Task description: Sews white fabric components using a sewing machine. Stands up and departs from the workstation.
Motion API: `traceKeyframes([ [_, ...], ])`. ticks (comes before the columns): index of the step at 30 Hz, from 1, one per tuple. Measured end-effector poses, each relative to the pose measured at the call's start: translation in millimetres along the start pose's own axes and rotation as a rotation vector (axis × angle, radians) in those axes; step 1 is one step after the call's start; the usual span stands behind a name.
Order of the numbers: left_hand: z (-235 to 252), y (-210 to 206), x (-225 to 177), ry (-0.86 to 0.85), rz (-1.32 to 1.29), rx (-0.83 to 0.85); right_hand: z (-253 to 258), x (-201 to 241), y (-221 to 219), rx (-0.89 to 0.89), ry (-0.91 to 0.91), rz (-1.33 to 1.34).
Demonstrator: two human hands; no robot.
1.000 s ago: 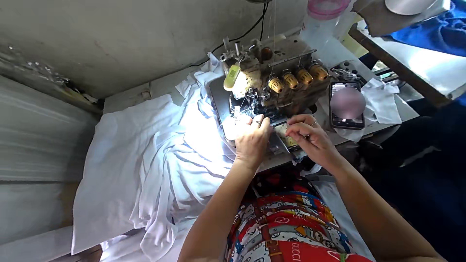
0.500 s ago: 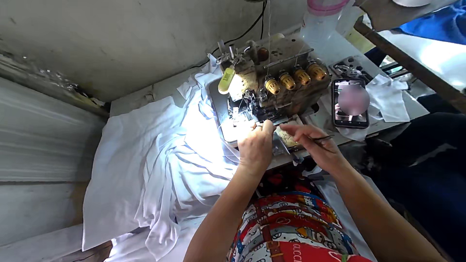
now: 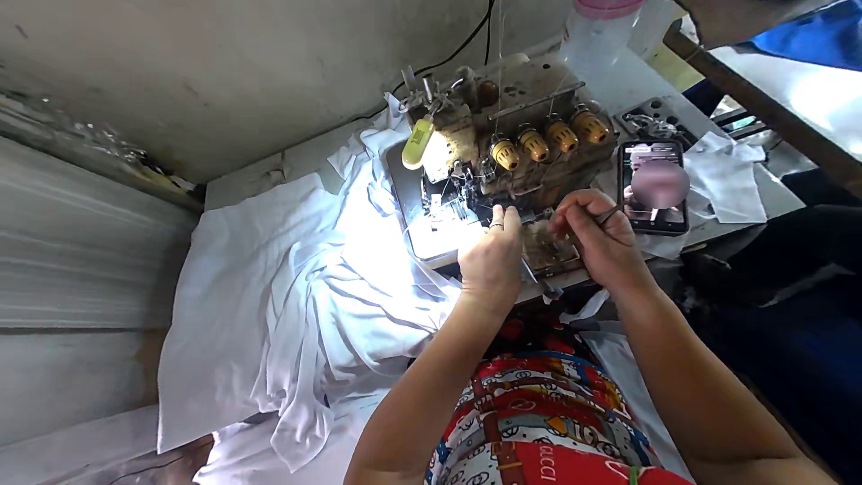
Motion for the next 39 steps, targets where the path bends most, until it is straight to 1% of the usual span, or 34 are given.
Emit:
traceKeyframes([
  [5,1.2,-5.1,-6.4,0.035,0.046,0.061,1.6,7.9,0.8,0.027,0.031,-0.238],
  [7,-0.7,-5.3,-7.7,-0.014,0.020,0.018,-0.1,12.1,2.7,0.029,0.051,-0.355],
  [9,-0.5,-0.5,-6.1,-0.102,-0.016,-0.048,-2.6,15.6,6.0,0.031,0.087,-0.425],
  [12,8.8,10.7,5.1,-0.180,-0.023,-0.053,-3.9,19.9,11.8,0.022,0.129,-0.453],
  [14,17.1,15.4,14.8,-0.205,0.027,-0.074,-2.9,24.7,14.3,0.018,0.178,-0.444],
  [16,20.8,16.8,22.3,-0.197,0.085,-0.078,-2.1,30.7,15.4,0.013,0.232,-0.425],
  [18,20.9,17.2,25.9,-0.187,0.113,-0.120,-3.0,34.3,13.8,0.011,0.270,-0.410],
  [21,20.4,11.6,25.6,-0.165,0.113,-0.155,-6.6,28.8,9.2,0.022,0.274,-0.414],
  [24,8.7,-2.1,15.6,-0.111,0.013,-0.091,-14.2,24.5,19.6,-0.008,0.240,-0.429],
  [27,-14.1,-13.9,-10.7,-0.170,-0.098,-0.053,-31.1,26.0,52.4,-0.016,0.184,-0.417],
  [29,-22.8,-12.7,-27.7,-0.239,-0.127,-0.045,-43.8,27.6,73.2,-0.001,0.166,-0.374],
  [31,-24.5,-8.6,-36.3,-0.294,-0.160,-0.047,-53.2,28.3,87.3,0.008,0.155,-0.287],
  [33,-21.7,-5.8,-37.0,-0.326,-0.204,-0.039,-57.6,28.7,95.6,-0.004,0.153,-0.165],
  [35,-18.5,-5.5,-33.8,-0.318,-0.241,0.003,-59.3,27.6,100.2,-0.033,0.148,-0.042],
  [37,-14.7,-4.0,-32.9,-0.253,-0.279,0.090,-60.5,21.9,104.4,-0.074,0.134,0.020],
  [39,-11.7,-6.2,-28.0,-0.204,-0.310,0.123,-61.3,12.6,107.0,-0.118,0.113,0.032],
])
Point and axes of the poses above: each hand's wrist, its own z-axis towards the middle knuckle, its own y-axis out of the back of the hand, x = y × z, the point moved 5 cm from there along z, towards the middle knuckle, and after that the axes turned 14 degrees about -z, right-handed, at the moved point
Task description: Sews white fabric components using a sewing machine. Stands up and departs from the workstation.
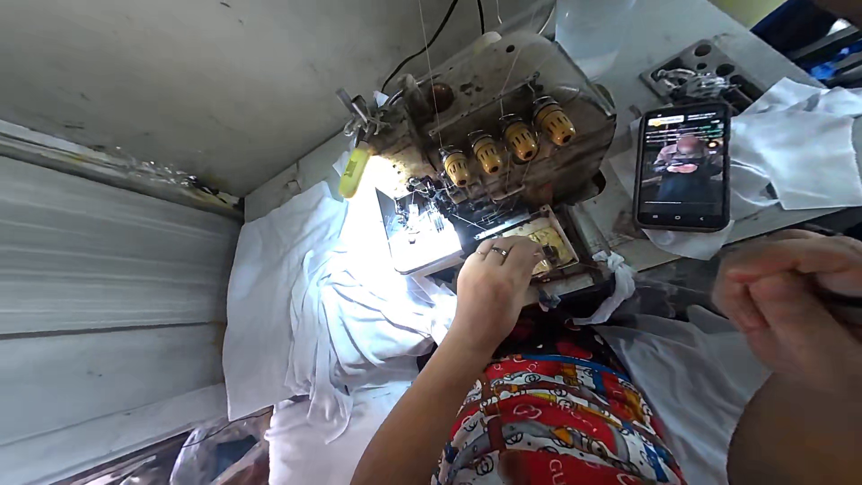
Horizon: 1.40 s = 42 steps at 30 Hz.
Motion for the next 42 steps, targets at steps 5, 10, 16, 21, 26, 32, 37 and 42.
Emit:
traceKeyframes([
  [5,-0.6,-10.0,15.5,0.036,0.049,-0.075,-0.9,-15.8,-2.8,0.045,-0.036,-0.375],
  [10,-18.8,-17.4,25.3,0.189,-0.049,-0.143,2.1,-34.1,-8.9,0.304,-0.086,-0.600],
  [16,-23.5,-31.3,31.3,0.405,-0.216,-0.154,16.1,-51.6,-4.0,0.292,-0.145,-0.638],
  [21,-9.9,-27.2,36.8,0.379,-0.271,-0.227,30.1,-49.5,-4.4,0.041,-0.126,-0.621],
  [26,-8.1,-25.5,40.3,0.399,-0.413,-0.235,39.9,-54.8,-7.9,-0.161,-0.100,-0.536],
  [32,4.0,-21.4,41.6,0.388,-0.387,-0.254,41.4,-47.6,-9.1,-0.230,-0.012,-0.376],
  [37,-4.9,-19.2,32.8,0.343,-0.302,-0.235,32.6,-35.1,-1.2,-0.181,0.063,-0.307],
  [42,-12.9,-7.5,5.3,0.099,-0.208,-0.151,6.4,-31.0,14.1,0.064,0.048,-0.231],
])
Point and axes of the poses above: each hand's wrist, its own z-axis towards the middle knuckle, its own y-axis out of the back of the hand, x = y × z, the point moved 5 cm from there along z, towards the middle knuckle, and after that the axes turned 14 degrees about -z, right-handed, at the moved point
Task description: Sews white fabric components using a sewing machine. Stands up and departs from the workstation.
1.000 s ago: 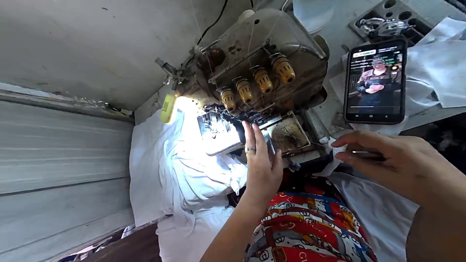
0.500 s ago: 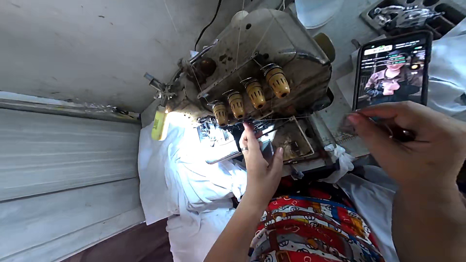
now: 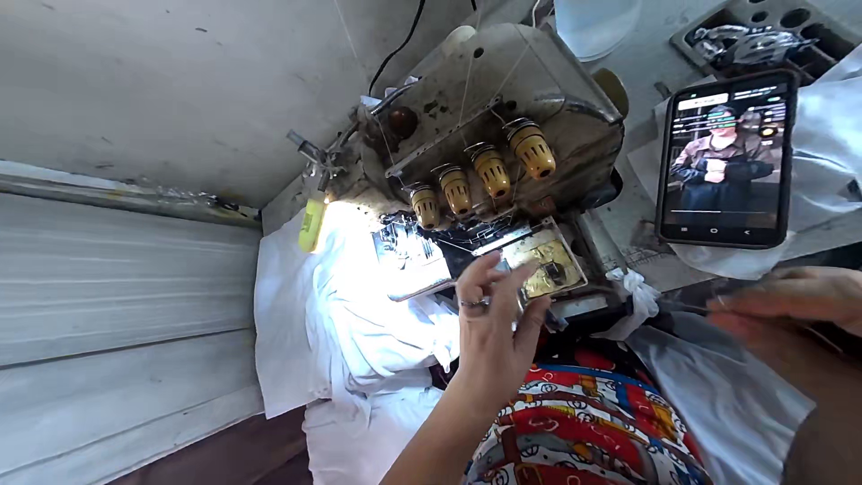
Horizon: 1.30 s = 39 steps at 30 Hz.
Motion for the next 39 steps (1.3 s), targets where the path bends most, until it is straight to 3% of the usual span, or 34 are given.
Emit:
traceKeyframes([
  [4,-1.7,-7.1,-37.8,-0.149,-0.111,0.241,-13.9,8.5,7.2,0.133,-0.019,-0.001],
  [7,-7.1,-8.5,-56.5,-0.240,-0.117,0.331,-18.4,16.1,3.9,0.219,-0.019,-0.028],
  [10,-9.6,0.6,-58.9,-0.224,-0.131,0.345,-21.4,23.2,-0.7,0.416,0.014,-0.012],
  [13,-13.0,13.9,-51.9,-0.151,-0.185,0.321,-28.7,27.1,-4.4,0.563,0.061,0.198],
  [20,-34.1,15.3,-42.4,-0.108,-0.380,0.348,-26.0,65.0,-34.0,0.376,0.020,0.778],
  [23,-36.7,20.0,-39.8,-0.129,-0.337,0.335,-28.1,70.5,-59.9,0.369,-0.018,0.885],
  [29,-58.2,3.9,-33.5,-0.295,-0.253,0.408,-46.5,64.9,-83.2,0.501,-0.189,0.536],
  [33,-72.8,21.8,-10.8,-0.196,-0.273,0.398,-63.7,35.9,-62.2,0.618,-0.339,0.207],
  [37,-83.9,49.6,8.5,-0.114,-0.281,0.347,-113.5,-24.6,-33.2,0.869,-0.709,0.005],
  [39,-90.1,55.2,8.9,-0.099,-0.266,0.353,-136.0,-59.0,-14.3,0.802,-0.940,-0.078],
])
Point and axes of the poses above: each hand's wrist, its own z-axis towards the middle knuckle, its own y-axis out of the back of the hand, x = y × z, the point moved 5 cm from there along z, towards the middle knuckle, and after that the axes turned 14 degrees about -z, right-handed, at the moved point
